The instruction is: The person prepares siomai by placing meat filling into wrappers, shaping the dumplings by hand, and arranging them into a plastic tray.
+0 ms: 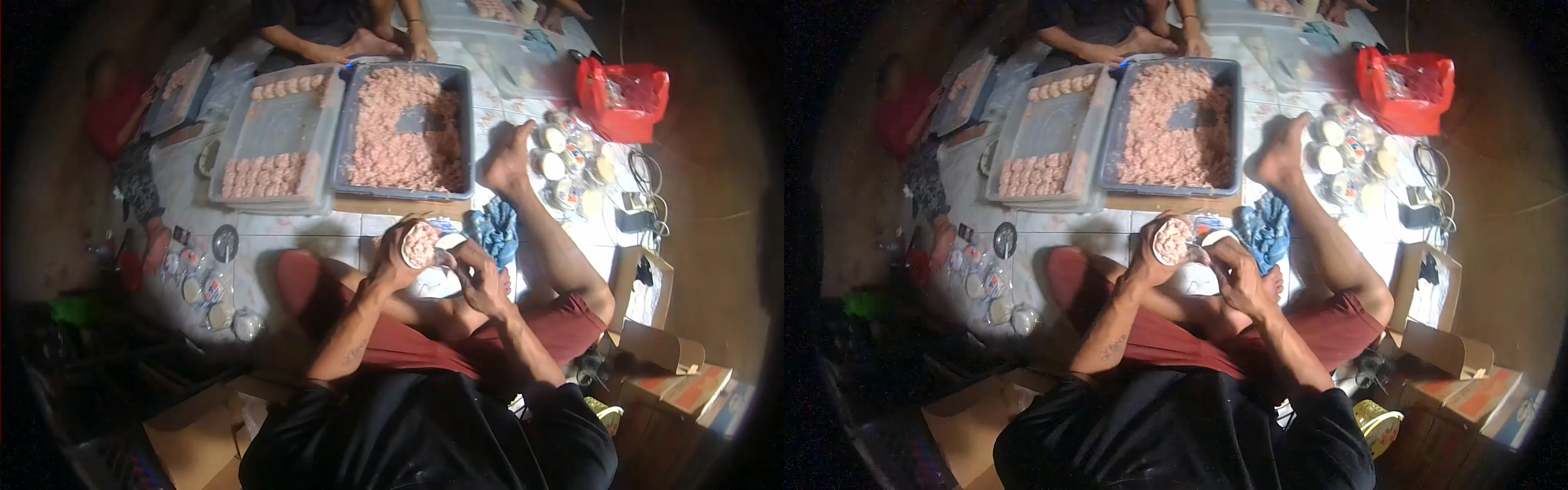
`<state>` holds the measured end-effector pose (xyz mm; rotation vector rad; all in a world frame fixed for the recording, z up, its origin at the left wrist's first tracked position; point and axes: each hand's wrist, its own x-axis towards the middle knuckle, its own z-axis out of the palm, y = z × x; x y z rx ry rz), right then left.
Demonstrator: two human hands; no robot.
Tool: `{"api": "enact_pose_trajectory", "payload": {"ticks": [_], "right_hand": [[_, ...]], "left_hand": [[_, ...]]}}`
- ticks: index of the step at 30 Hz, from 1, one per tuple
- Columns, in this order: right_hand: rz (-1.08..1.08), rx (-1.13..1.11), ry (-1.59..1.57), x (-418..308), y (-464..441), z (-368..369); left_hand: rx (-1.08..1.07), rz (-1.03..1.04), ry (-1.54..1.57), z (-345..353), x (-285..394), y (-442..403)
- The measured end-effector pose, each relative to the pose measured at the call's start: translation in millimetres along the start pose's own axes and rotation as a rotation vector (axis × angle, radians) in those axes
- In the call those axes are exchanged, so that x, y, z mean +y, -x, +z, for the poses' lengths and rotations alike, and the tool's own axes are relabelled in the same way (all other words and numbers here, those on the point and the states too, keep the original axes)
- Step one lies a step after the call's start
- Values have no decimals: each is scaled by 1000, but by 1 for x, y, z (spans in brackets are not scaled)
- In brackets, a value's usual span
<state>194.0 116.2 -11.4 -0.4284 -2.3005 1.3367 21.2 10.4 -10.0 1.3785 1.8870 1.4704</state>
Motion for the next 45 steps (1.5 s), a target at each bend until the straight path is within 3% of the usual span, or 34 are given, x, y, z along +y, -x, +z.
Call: {"api": "enact_pose_trajectory", "payload": {"ticks": [1,2,4,6,7,9,13,15,17,19,20,22,25,27,29,30,31,34,36,42,43,44,45], "right_hand": [[89,1,39,-6,-4,-8],[57,52,97,1,-4,-12],[19,107,159,24,-1,-11],[356,71,-180,35,13,-6],[355,76,-178,34,17,-4],[497,-41,-522,28,26,6],[540,-81,-846,27,41,31],[486,-37,-802,23,36,38],[437,7,-758,19,31,39],[67,83,-27,3,15,25],[173,52,79,-12,12,11],[171,117,57,-8,13,7],[230,141,77,12,25,7],[403,99,-302,13,34,13],[359,90,-273,10,40,19],[461,10,-500,12,43,23],[559,-72,-727,15,46,26],[554,-49,-836,18,49,34],[560,-39,-891,20,49,35],[381,-29,-832,23,40,47],[256,42,-714,20,35,52],[133,111,-594,18,31,56],[135,114,-593,12,27,57]], "left_hand": [[4,-34,-125,-6,9,-1],[-65,-220,-78,-10,13,-2],[-21,-216,74,-10,4,-2],[-57,-192,146,-15,0,0],[-22,-183,107,-16,-3,2],[69,-250,80,-10,-9,1],[8,-223,323,-9,-10,1],[35,-183,445,-6,-14,4],[-117,-199,344,-5,2,2],[-146,-91,213,3,-22,8],[-48,-196,106,4,-22,9],[47,-302,-5,-1,-15,7],[-45,-166,145,-23,-1,2],[-1,-129,169,-21,-7,6],[147,-131,226,-17,-9,9],[202,-128,233,-14,-5,4],[197,-128,231,-15,0,3],[46,-202,168,-25,14,0],[34,-147,214,-26,5,3],[114,-89,377,-17,8,4],[104,-102,418,-12,1,5],[79,182,177,-5,-9,-2],[43,128,272,2,0,-2]]}}
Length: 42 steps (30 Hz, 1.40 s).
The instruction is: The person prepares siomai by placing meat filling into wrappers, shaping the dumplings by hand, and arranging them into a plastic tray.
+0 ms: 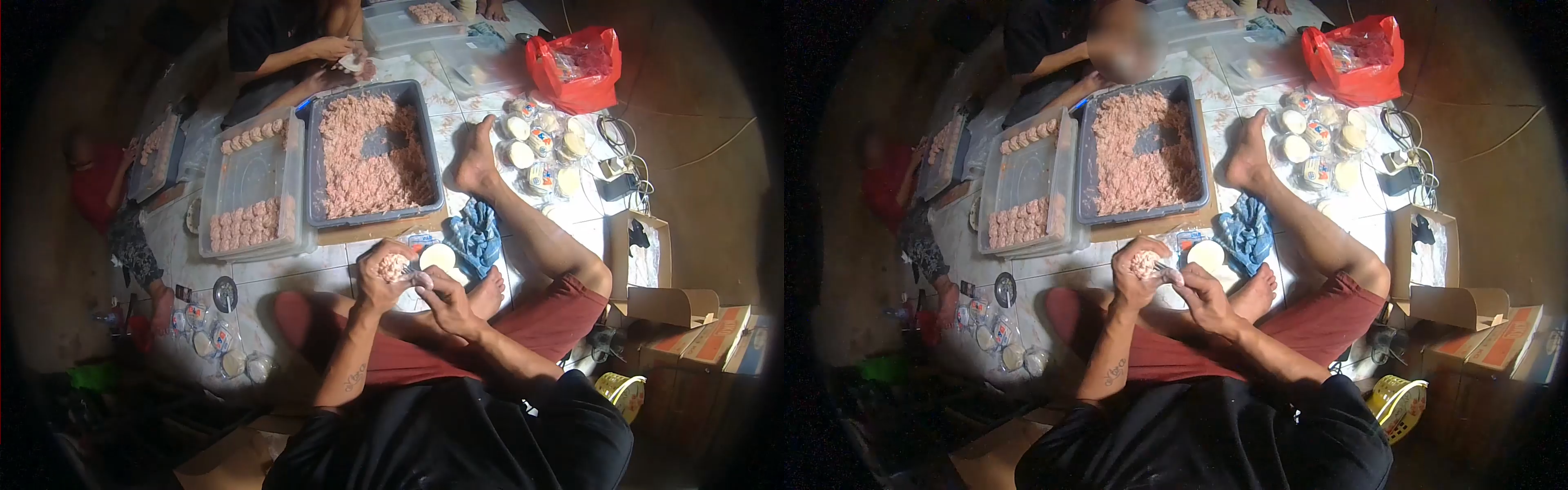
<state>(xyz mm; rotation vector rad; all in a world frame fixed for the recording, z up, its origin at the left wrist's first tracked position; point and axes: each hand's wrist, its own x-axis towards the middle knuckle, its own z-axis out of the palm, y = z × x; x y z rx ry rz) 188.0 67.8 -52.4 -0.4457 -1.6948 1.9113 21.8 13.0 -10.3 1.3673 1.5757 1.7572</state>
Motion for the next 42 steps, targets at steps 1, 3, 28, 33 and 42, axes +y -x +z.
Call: {"api": "enact_pose_trajectory", "payload": {"ticks": [1,3,28,33,42], "right_hand": [[-93,69,228,-6,-4,2],[-115,112,544,-15,-8,-3],[24,199,660,-67,-3,-23],[-248,130,1041,-81,-5,-19],[59,195,464,-107,-2,-24]], "left_hand": [[-5,-120,-64,-2,-11,7],[-11,-241,-132,-2,-18,11],[37,-189,-144,-18,-2,-3],[-205,-355,-468,-15,0,-9],[-252,-346,-166,-30,20,-12]]}}
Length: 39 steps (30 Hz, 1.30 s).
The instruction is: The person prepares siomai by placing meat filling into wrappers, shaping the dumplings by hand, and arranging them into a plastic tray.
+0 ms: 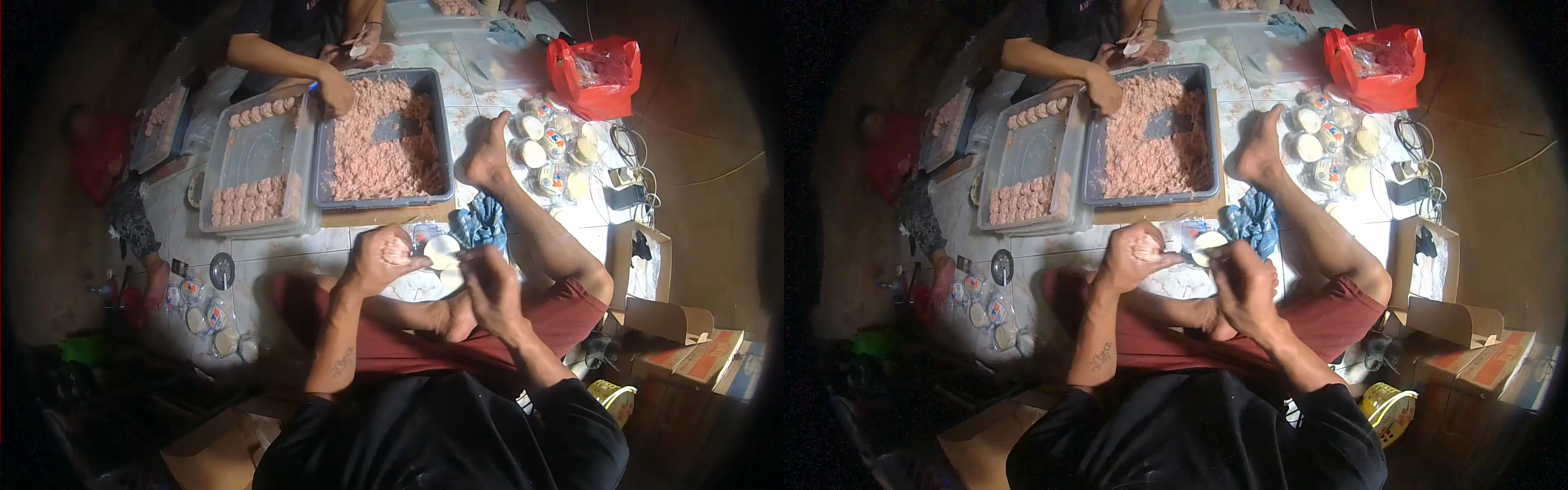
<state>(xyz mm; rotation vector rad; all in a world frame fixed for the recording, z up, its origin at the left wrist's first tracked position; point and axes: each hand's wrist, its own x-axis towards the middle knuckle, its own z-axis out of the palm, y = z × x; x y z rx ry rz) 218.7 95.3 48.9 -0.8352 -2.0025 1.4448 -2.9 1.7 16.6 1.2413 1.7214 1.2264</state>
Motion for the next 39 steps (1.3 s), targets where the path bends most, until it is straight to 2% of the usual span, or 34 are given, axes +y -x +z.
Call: {"api": "enact_pose_trajectory", "payload": {"ticks": [1,2,3,4,6,8,10,12,14,15,16,18,19,20,22,23,24,26,27,28,30,31,32,34,35,36,38,39], "right_hand": [[-81,-76,154,4,-3,5],[-160,-149,308,9,-5,9],[-67,-159,364,6,-5,6],[-67,-164,362,4,-3,4],[45,43,-136,2,2,1],[39,50,-144,9,4,5],[-117,-137,394,18,2,16],[-63,-88,423,32,2,17],[6,73,-161,-2,2,7],[76,53,-109,-13,2,-1],[71,54,-109,-8,0,2],[28,-202,178,7,1,13],[-15,-151,168,10,1,15],[-23,-148,170,11,-1,12],[74,57,-221,-4,1,6],[76,83,-187,-10,0,4],[74,82,-187,-7,0,8],[-95,-101,231,2,0,16],[-65,-96,169,2,-3,13],[-68,-96,171,0,-5,9],[102,59,-183,-6,0,2],[59,68,-211,3,0,5],[60,67,-212,5,0,9],[50,-132,123,7,-1,16],[18,-86,85,12,-2,15],[104,-23,-62,8,-1,10],[134,117,-264,-1,-2,4],[130,117,-296,4,-1,4]], "left_hand": [[79,122,-191,7,4,-4],[104,51,-251,13,8,-5],[139,92,-219,13,8,-5],[177,128,-187,12,7,-4],[137,187,-82,3,9,4],[95,253,26,4,11,5],[83,8,-197,15,9,0],[108,69,-205,14,5,-3],[153,261,185,11,5,5],[62,155,107,0,2,10],[63,160,105,4,1,6],[121,4,-223,18,5,0],[192,117,-131,21,5,-3],[195,125,-133,18,8,-4],[197,279,146,8,18,2],[96,179,8,1,-2,6],[98,180,8,6,-1,4],[146,22,-180,22,4,-3],[175,58,-37,23,7,-3],[177,61,-37,20,8,-5],[212,292,126,11,8,1],[118,146,17,7,-2,4],[117,144,16,12,-6,3],[86,-64,-155,25,2,-5],[132,63,-9,26,-6,-6],[136,66,-9,24,-9,-6],[170,207,328,16,-15,0],[72,17,108,5,-16,4]]}}
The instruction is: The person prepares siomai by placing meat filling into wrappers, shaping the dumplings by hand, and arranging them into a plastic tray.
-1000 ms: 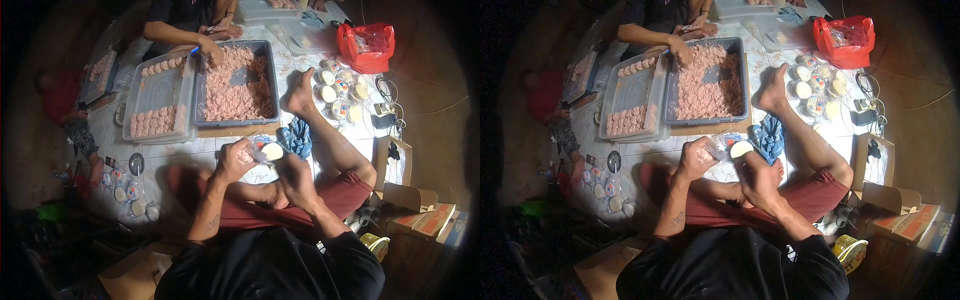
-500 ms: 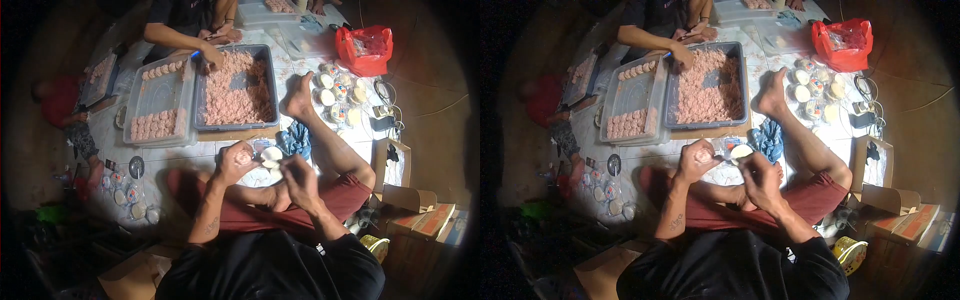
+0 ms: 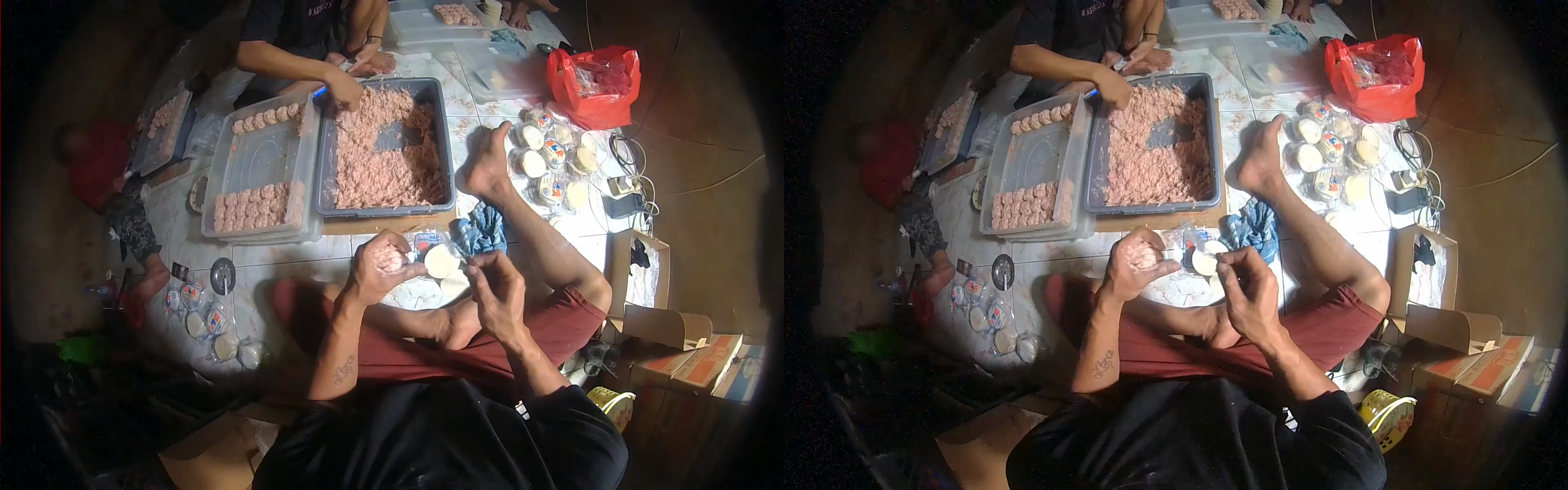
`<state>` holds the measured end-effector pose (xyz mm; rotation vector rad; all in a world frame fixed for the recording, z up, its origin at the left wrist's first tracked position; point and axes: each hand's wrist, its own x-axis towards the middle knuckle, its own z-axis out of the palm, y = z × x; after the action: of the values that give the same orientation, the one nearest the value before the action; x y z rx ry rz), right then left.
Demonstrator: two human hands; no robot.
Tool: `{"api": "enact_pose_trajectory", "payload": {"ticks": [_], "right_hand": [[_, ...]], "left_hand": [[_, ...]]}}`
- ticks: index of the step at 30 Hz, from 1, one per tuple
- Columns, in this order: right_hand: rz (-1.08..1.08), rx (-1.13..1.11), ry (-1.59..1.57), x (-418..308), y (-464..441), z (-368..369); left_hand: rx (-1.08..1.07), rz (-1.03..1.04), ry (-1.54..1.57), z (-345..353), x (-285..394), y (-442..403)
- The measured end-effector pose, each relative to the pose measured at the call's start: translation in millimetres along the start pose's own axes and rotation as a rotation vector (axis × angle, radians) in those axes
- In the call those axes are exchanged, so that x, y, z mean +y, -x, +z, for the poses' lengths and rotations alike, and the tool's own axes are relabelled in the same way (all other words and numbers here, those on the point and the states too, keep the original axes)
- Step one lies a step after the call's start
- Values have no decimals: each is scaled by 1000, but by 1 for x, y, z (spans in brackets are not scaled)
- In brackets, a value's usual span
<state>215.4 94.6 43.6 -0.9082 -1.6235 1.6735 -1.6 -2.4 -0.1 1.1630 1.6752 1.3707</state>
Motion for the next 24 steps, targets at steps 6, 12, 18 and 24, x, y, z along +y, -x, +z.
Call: {"api": "enact_pose_trajectory", "payload": {"ticks": [6,12,18,24], "right_hand": [[-54,-169,386,3,-23,3],[-514,-263,905,46,-153,-7],[-888,-137,1128,88,-174,22],[-331,-607,1049,111,-81,134]], "left_hand": [[115,6,-5,-6,-10,0],[271,-29,147,-72,-66,4],[444,-243,212,-89,-138,25],[478,-236,-249,-78,-139,15]]}}
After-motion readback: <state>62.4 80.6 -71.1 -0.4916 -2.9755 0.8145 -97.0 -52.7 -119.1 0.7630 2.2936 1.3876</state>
